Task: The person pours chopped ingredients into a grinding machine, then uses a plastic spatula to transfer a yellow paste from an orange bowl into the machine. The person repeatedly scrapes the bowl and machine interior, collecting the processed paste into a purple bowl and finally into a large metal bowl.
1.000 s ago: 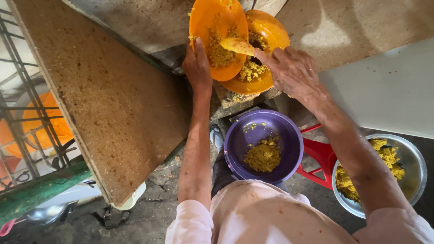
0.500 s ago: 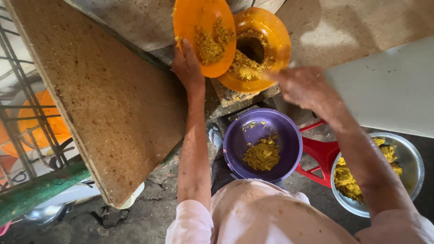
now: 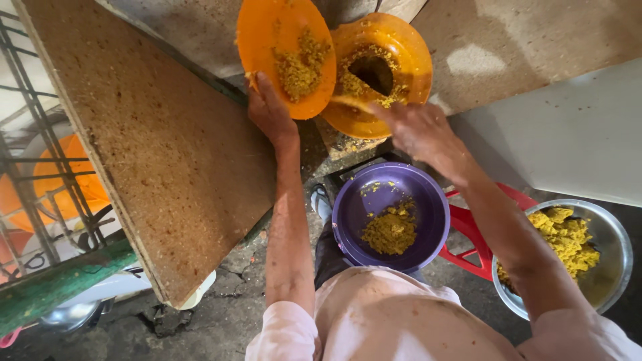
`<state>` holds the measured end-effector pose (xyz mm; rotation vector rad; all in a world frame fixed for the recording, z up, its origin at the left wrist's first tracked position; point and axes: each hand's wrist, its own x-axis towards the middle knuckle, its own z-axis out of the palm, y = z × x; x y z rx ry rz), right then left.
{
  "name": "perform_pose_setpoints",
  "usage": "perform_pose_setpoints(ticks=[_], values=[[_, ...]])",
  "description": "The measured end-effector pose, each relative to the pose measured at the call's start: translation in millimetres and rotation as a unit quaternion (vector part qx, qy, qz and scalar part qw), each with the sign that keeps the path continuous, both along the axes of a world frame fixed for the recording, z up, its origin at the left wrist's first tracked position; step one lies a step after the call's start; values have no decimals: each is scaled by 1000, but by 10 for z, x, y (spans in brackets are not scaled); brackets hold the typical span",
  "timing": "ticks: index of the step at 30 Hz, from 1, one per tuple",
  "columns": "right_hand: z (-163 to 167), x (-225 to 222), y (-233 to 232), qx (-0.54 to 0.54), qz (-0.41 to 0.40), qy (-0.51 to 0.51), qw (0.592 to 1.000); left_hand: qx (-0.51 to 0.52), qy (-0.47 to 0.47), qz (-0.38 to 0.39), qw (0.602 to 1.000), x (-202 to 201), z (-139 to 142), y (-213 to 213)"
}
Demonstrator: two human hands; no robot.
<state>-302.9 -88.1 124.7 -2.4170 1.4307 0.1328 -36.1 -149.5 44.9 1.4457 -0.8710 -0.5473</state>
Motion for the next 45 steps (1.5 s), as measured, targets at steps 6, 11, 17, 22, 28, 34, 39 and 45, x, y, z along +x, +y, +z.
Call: perform_pose_setpoints(ticks=[6,11,17,22,28,34,39,45], values=[[43,-315,-56,-118,15,-9,993,9,1,-4,1000,57,34,35],[92,-438,39,2,-37,9,999,-2,-5,-37,999,34,-13,24],[-141,-547,-228,-319,-36,-49,946,23,-72,-41,996,-35,-46,85],[-444,-534,-353,-183,-49,-47,981,22,-60,-32,997,-48,-42,111],[-385,-458,-455,-252,-21,-21,967,21,-49,-35,998,-46,-52,117],[-149,-515,-107,-178,-67,1,982,11,-42,-42,998,7,-39,106],[-81,-460,0,-201,-36,-38,978,35,45,-76,996,-13,-72,112],[-111,-54,-83,-309,73,74,945,49,-8,-77,996,-318,-92,25]])
